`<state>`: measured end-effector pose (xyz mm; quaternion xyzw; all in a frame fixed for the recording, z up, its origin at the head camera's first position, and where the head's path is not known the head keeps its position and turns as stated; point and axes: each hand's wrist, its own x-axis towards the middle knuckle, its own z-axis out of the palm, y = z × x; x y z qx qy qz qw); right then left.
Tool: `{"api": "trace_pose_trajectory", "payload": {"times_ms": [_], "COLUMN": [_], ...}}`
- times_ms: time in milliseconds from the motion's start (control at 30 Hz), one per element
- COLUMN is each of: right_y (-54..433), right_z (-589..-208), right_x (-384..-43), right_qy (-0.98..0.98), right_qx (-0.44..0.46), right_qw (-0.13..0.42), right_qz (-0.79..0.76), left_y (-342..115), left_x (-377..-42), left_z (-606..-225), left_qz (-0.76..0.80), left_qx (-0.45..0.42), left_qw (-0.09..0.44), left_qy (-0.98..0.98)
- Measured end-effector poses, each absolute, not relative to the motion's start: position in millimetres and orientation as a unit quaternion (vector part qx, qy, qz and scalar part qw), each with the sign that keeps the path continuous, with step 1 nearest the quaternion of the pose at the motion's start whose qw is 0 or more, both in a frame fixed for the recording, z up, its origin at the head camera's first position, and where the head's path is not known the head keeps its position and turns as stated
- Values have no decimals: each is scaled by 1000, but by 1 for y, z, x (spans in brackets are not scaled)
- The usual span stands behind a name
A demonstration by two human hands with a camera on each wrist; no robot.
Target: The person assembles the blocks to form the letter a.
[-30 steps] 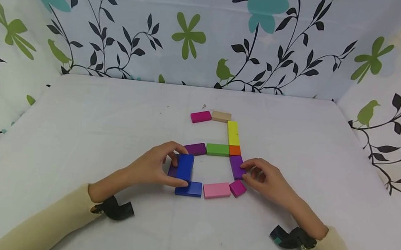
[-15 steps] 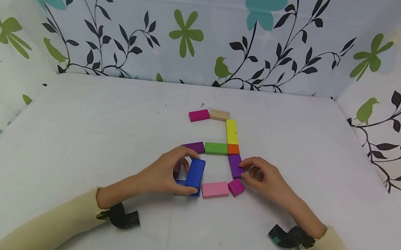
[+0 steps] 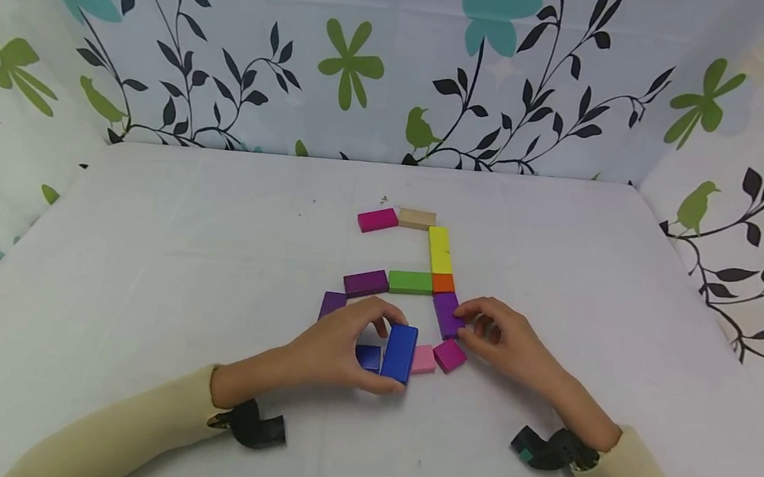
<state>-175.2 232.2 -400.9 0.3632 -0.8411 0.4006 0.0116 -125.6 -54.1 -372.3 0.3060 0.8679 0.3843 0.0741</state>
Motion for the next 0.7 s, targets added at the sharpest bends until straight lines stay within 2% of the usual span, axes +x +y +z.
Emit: {"api": "trace_pose_trajectory", "payload": {"times_ms": [700], "right_y": [230], "right_z": [-399], "right_x": [-173], "right_qy": [-843], "right_qx": [360], "right_qw": [14], "right_qz": [399], "left_y": [-24], "left_x": [-119], "left_z": [-375], "left_qz": [277], "left_qx": [384], "left_qw": [58], "left_qy": [879]}}
